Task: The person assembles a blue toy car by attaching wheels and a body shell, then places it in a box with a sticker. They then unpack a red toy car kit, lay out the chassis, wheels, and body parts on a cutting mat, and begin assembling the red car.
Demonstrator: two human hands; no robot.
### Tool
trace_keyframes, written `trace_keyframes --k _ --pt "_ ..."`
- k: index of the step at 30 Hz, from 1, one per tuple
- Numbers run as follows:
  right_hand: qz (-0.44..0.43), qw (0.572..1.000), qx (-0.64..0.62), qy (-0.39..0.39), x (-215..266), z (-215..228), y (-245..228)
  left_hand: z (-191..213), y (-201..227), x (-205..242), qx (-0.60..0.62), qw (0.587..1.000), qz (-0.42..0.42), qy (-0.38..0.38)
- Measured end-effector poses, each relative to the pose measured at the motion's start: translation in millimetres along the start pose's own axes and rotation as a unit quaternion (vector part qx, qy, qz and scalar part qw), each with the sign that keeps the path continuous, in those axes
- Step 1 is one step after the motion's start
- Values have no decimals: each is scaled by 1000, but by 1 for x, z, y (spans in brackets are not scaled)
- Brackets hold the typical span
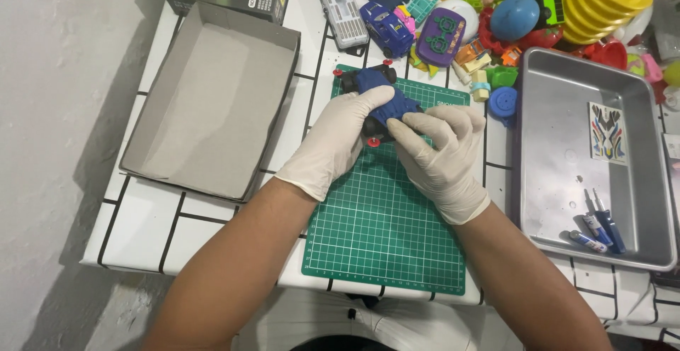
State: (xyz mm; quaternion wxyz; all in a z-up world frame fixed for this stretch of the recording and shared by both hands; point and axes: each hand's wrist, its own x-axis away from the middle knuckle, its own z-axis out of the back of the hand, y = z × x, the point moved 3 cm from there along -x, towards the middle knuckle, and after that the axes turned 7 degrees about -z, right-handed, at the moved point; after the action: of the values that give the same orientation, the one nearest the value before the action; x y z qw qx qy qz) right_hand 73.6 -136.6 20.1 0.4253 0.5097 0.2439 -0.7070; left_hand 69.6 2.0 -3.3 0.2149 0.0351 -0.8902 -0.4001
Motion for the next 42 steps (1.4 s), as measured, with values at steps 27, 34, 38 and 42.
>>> trace_keyframes --k 27,34,38,42 --pt "-480 790 -125 -360 13 74 -7 -19 -5 28 -322 934 -54 -144" --pt "-554 741 -116 -361 19 82 -13 -21 -4 39 -429 886 -80 -160" --pt "-575 729 -119 -351 27 87 -16 -24 4 64 -550 822 -77 -125" --pt "-590 707 -133 -366 27 93 -21 -14 33 112 -619 767 -151 -78"
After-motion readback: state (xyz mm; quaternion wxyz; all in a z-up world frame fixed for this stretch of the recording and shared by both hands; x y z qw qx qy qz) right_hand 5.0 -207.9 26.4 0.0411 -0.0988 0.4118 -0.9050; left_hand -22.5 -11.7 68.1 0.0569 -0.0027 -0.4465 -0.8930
